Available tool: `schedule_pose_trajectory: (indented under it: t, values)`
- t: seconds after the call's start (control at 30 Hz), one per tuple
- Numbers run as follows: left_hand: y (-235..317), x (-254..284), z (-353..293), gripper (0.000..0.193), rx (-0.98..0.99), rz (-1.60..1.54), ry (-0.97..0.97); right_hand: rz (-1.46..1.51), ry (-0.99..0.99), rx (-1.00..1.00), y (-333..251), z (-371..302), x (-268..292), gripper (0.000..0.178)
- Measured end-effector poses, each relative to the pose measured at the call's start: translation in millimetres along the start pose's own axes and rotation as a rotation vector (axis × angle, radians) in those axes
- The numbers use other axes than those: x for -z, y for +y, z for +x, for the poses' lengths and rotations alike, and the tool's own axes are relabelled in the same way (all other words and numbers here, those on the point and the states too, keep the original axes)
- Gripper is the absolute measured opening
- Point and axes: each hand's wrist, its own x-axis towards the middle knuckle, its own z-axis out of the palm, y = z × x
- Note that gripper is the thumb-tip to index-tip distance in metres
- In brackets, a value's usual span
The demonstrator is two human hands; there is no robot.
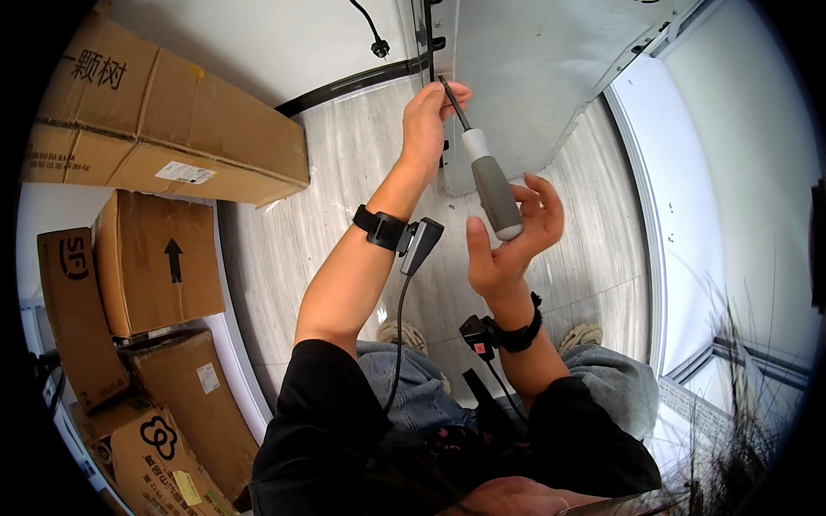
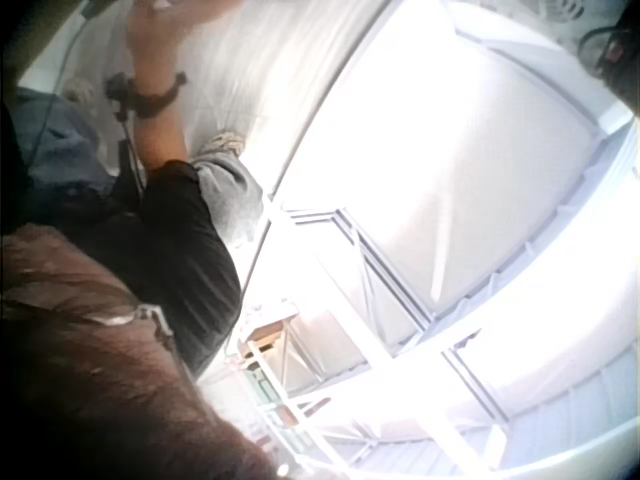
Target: The person uses a manual screwdriver to fasten screws into the back panel of a white appliance, likely a refrigerator. The person repeatedly positions the screwdriver and turns it to secure the screws along the edge of the metal casing.
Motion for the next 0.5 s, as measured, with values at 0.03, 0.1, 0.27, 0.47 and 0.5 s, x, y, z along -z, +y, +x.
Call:
schedule_pose_trajectory:
  t: [0.03,0.1,0.27,0.47,0.5]
  values:
    - [0,0,0,0.036,0.001,-0.002,0.003,0.005,-0.008,0.023,-1,1,-1,0.067]
    - [1,1,-1,0.036,0.002,-0.006,0.010,0.042,-0.088,-0.098,3,-4,4,0.064]
    - [4,0,-2,0.035,0.007,0.019,0.015,-0.020,-0.039,-0.088,-6,19,17,0.060]
    - [0,2,0,0.036,0.007,0.006,0.019,-0.129,-0.096,-0.211,-11,9,15,0.057]
    - [0,2,0,0.036,0.010,0.010,0.023,-0.081,-0.099,-0.242,-8,9,18,0.057]
